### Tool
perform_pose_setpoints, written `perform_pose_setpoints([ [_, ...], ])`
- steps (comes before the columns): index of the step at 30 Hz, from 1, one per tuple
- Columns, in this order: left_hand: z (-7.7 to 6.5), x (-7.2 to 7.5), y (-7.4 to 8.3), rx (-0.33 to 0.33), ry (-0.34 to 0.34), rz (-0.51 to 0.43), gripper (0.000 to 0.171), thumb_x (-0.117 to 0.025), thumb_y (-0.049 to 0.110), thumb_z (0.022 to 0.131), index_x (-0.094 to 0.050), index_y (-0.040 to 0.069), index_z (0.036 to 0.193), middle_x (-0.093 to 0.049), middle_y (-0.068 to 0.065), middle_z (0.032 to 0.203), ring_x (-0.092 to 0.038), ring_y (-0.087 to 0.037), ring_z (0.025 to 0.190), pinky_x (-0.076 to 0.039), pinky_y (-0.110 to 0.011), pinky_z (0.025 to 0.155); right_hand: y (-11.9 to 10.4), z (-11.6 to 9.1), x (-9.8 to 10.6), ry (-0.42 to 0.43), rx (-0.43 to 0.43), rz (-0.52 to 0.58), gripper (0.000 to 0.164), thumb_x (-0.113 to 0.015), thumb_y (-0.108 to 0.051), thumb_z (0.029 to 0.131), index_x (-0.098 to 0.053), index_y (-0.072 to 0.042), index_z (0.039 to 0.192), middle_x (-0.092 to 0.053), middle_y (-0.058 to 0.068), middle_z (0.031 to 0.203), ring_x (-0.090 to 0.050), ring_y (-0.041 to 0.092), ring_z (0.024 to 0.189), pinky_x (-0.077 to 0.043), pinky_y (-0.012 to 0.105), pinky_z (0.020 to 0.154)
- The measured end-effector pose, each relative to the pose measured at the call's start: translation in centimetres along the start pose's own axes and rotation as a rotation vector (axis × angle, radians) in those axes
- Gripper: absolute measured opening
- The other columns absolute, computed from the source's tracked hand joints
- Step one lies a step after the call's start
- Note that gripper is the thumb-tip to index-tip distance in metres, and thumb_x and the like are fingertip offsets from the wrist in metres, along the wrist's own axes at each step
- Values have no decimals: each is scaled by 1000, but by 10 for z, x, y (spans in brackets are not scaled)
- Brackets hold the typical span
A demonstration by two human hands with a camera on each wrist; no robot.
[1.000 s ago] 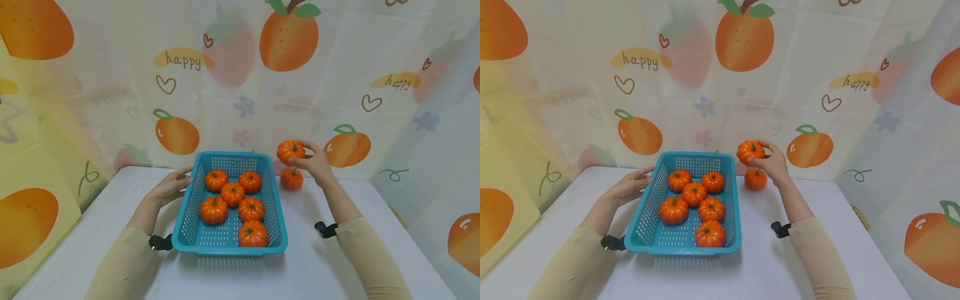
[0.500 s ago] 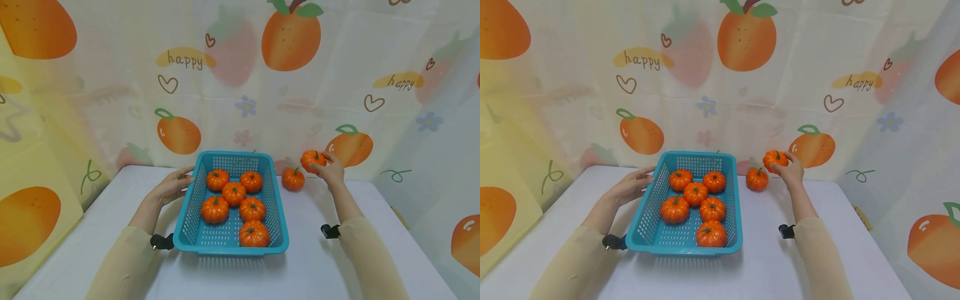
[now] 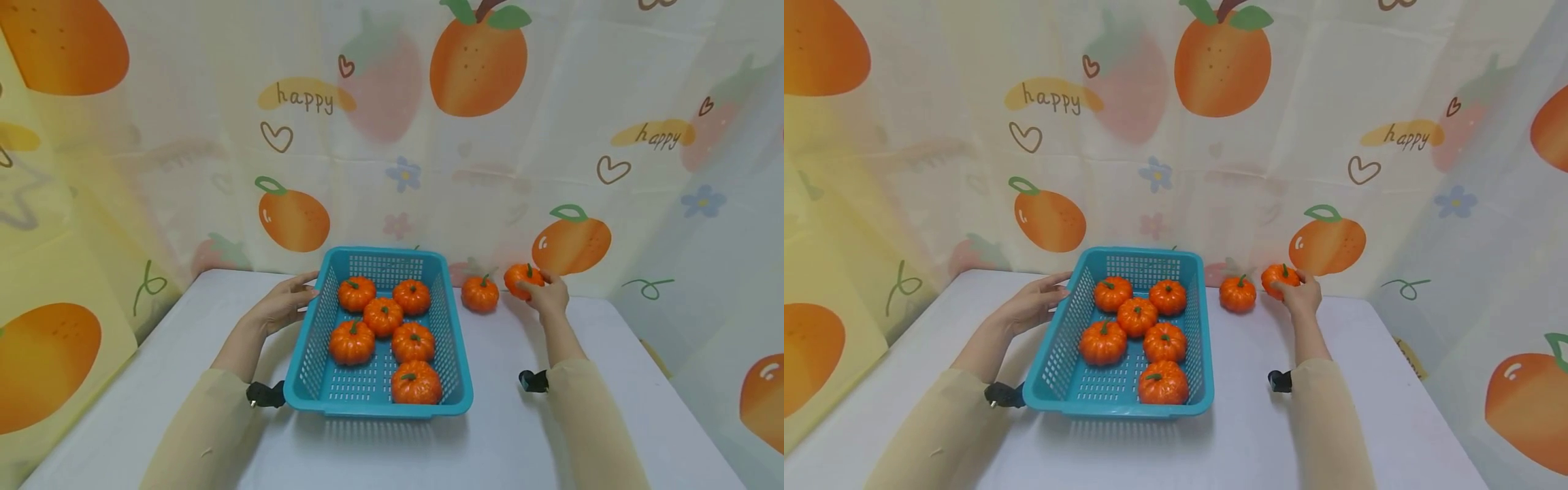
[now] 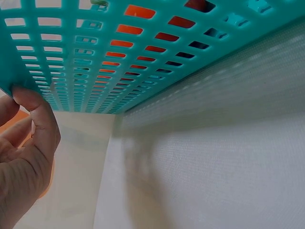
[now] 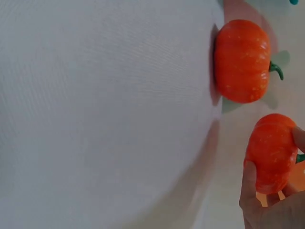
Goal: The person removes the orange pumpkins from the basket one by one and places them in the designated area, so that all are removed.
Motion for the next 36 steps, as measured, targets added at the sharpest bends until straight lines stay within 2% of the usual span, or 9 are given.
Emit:
perform_pose_setpoints([
  [3, -1, 0, 1, 2, 0, 0, 69, -56, 24, 101, -19, 15, 159, -54, -9, 123, -63, -16, 107, -51, -45, 104, 5, 0, -2, 8, -5, -16, 75, -70, -18, 90, -32, -7, 154, -30, 17, 160, -38, 34, 142, -55, 13, 64],
  [5, -1, 0, 1, 4, 0, 0, 69, -56, 23, 101, -19, 15, 159, -55, -8, 122, -63, -16, 106, -52, -43, 102, 7, -2, -3, 8, -7, -57, 74, -69, -20, 90, -33, -5, 153, -30, 19, 160, -39, 35, 142, -55, 13, 64],
  [7, -2, -1, 0, 8, 3, -1, 68, -56, 23, 101, -20, 15, 159, -56, -6, 120, -63, -15, 105, -53, -40, 100, 9, -3, -4, 9, -11, -96, 73, -69, -21, 91, -34, -4, 153, -31, 20, 159, -40, 35, 141, -57, 17, 72],
  [9, -2, -2, 0, 2, -4, 2, 69, -56, 23, 101, -19, 15, 159, -55, -6, 120, -63, -15, 106, -54, -40, 100, 12, -4, -5, 10, -13, -135, 72, -68, -23, 92, -33, -4, 153, -32, 20, 159, -39, 36, 141, -58, 25, 85],
  [13, -1, -2, -1, 1, -3, -2, 70, -56, 24, 101, -19, 14, 159, -56, -6, 119, -64, -14, 105, -53, -43, 102, 16, -5, -6, 9, -9, -158, 73, -67, -23, 92, -32, -2, 153, -32, 22, 159, -37, 37, 143, -46, 43, 109],
  [21, 0, 0, -1, -3, -6, 6, 71, -57, 26, 100, -19, 16, 159, -54, -11, 125, -63, -16, 107, -52, -43, 102, 21, -2, -10, -6, 38, -246, 73, -70, -22, 90, -36, 5, 148, -39, 27, 153, -35, 42, 143, -27, 49, 122],
  [29, 0, 1, -2, 0, -2, 0, 70, -57, 25, 101, -20, 16, 159, -55, -9, 123, -64, -15, 105, -53, -43, 102, 24, -1, -13, 19, 50, -260, 72, -70, -20, 90, -36, 5, 148, -38, 27, 153, -34, 42, 144, -27, 50, 122],
  [34, -1, 1, -1, -2, -5, -3, 70, -57, 25, 101, -19, 16, 159, -55, -8, 123, -64, -14, 105, -53, -42, 102, 24, 0, -13, 6, 41, -283, 74, -69, -20, 90, -34, 2, 150, -38, 27, 153, -38, 42, 140, -42, 50, 113],
  [36, -1, 0, -1, -3, -5, -3, 71, -57, 26, 101, -18, 15, 159, -55, -8, 124, -64, -14, 105, -52, -43, 102, 24, 1, -13, -9, 32, -285, 75, -70, -20, 90, -33, 1, 151, -37, 28, 153, -41, 42, 137, -52, 48, 102],
])
Point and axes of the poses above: each hand's wrist, its own z-axis towards the middle knuckle, its own x-axis out of the back of the hand, y = z × x, the point moved 3 cm from there along z, towards the middle knuckle
